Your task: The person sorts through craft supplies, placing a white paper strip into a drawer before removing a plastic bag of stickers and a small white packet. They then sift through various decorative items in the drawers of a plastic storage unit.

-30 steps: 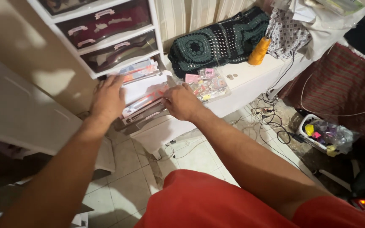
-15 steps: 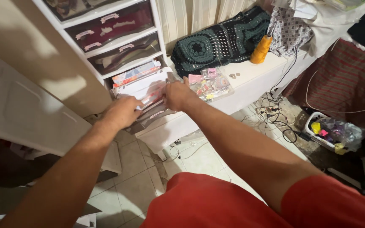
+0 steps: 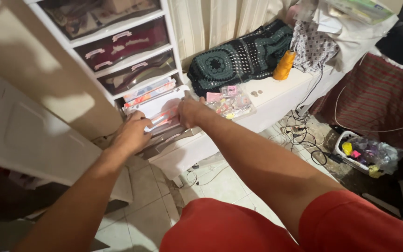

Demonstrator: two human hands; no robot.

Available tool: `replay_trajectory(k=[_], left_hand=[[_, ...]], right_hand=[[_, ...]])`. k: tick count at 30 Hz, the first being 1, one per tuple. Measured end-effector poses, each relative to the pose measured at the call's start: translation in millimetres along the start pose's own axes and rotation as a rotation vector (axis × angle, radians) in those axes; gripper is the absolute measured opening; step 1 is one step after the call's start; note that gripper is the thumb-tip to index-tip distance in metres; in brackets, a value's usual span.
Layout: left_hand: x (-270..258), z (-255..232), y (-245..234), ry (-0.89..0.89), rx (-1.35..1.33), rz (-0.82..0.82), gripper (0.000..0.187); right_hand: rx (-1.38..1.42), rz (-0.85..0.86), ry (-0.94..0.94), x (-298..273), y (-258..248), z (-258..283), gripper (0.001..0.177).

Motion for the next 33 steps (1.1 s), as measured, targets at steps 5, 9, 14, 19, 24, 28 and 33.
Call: replay_trajectory(k=[5,9,14,19,24,28,33], left_hand=[[-2,9,1,0.0,-0.069,0.048,0.027],[-8,12,-15,-0.128,-0.301,0.09,0.032],[-8,28,-31,0.128,-0.886,-0.295,0.032],[-21,22,-64,-0.075,-1.147,-0.384,0.021],[-18,-1,-88,-0.008,-1.233,-0.435,0.02],[-12,-26,-99,0.019,-1.055,-0.427,0.027],[5,-64,-109,0.201,-1.285,-0.511,0.032]], right_hand=[[0.05,-0.076,-0.015,-4,5,-8,0.024],[0.218,-0.424,-0.162,-24,12,-22,0.014],[0.648,-0.722,-0.203,-48,12,-32,0.036],[0.925,-0.71,-0.485,-55,-8,-19,0.062],[1.304,-0.514,-0.698,-67,-39,6,0.065],[1.543,-0.609,-0.682,-72,-55,0,0.048],[1.492,-0.764,-0.671,-93,-61,-31,0.025]])
Point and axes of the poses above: each hand's wrist, its own x-axis towards the middle knuckle, its own y-axis out of the palm, z = x × y, the point moved 1 cm from there along x, towards the middle knuckle, and after that the axes turned 11 degrees about z, right-handed, at the moved point
